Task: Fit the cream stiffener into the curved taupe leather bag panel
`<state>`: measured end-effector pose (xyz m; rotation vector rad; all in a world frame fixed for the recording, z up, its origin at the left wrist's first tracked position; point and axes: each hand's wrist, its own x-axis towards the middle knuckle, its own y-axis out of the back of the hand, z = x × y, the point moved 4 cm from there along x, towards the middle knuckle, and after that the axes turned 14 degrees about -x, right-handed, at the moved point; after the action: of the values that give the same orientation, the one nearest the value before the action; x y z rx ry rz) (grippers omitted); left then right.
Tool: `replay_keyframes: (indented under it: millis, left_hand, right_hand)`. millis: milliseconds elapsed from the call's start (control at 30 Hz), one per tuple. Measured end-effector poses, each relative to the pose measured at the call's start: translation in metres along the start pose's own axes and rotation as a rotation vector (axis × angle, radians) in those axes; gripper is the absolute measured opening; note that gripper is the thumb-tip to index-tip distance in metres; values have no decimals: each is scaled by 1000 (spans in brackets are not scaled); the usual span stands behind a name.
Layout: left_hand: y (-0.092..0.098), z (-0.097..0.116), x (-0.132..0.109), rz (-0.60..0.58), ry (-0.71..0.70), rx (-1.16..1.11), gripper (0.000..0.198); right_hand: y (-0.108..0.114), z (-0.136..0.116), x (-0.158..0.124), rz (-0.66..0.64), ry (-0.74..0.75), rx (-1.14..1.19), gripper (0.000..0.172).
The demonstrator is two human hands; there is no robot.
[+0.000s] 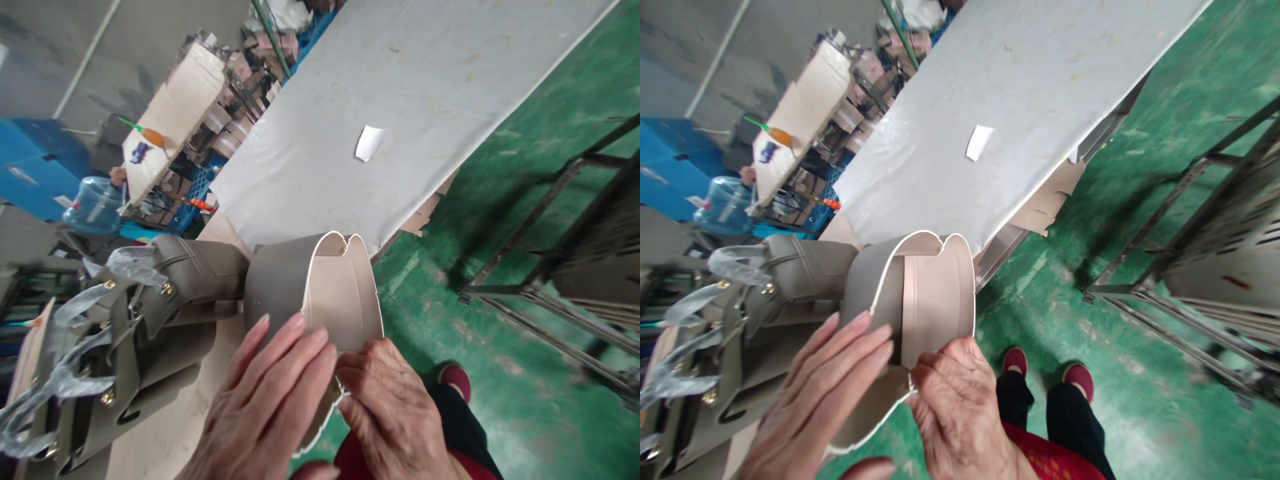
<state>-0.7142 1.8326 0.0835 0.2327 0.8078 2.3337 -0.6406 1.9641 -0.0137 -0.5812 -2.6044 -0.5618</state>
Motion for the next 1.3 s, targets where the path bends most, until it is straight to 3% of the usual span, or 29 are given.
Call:
replay_keyframes:
  millis: [200,267,400,533,700,867,1000,1267,1300]
  left_hand:
    - [-31,12,29,-486,-209,458,30]
    - [-37,9,29,-576,-229,533,25]
    - [-34,5,28,-449,-268,484,16]
    - [-32,2,26,-371,-297,374,22]
    - [-31,5,31,-236,-362,274,8]
    - [-35,7,35,-290,-392,302,14]
    - [-35,6,35,-242,-401,276,16]
    - [-41,7,35,-310,-413,309,17]
    - [-43,6,35,-272,-426,288,19]
  right_hand:
    - [-5,-6,-4,14,46,-25,11]
    - [-7,-6,-5,24,38,-36,12]
    - [-6,-7,-3,50,23,-39,13]
    - [-2,-8,-1,45,28,-48,14]
    - [0,-8,0,72,29,-68,14]
    - [-3,-7,1,59,-17,-55,8]
    - [-5,-5,1,51,-7,-50,7]
    - [-5,0,-5,-56,-85,0,14]
    - [-5,0,-6,-57,-91,11,15]
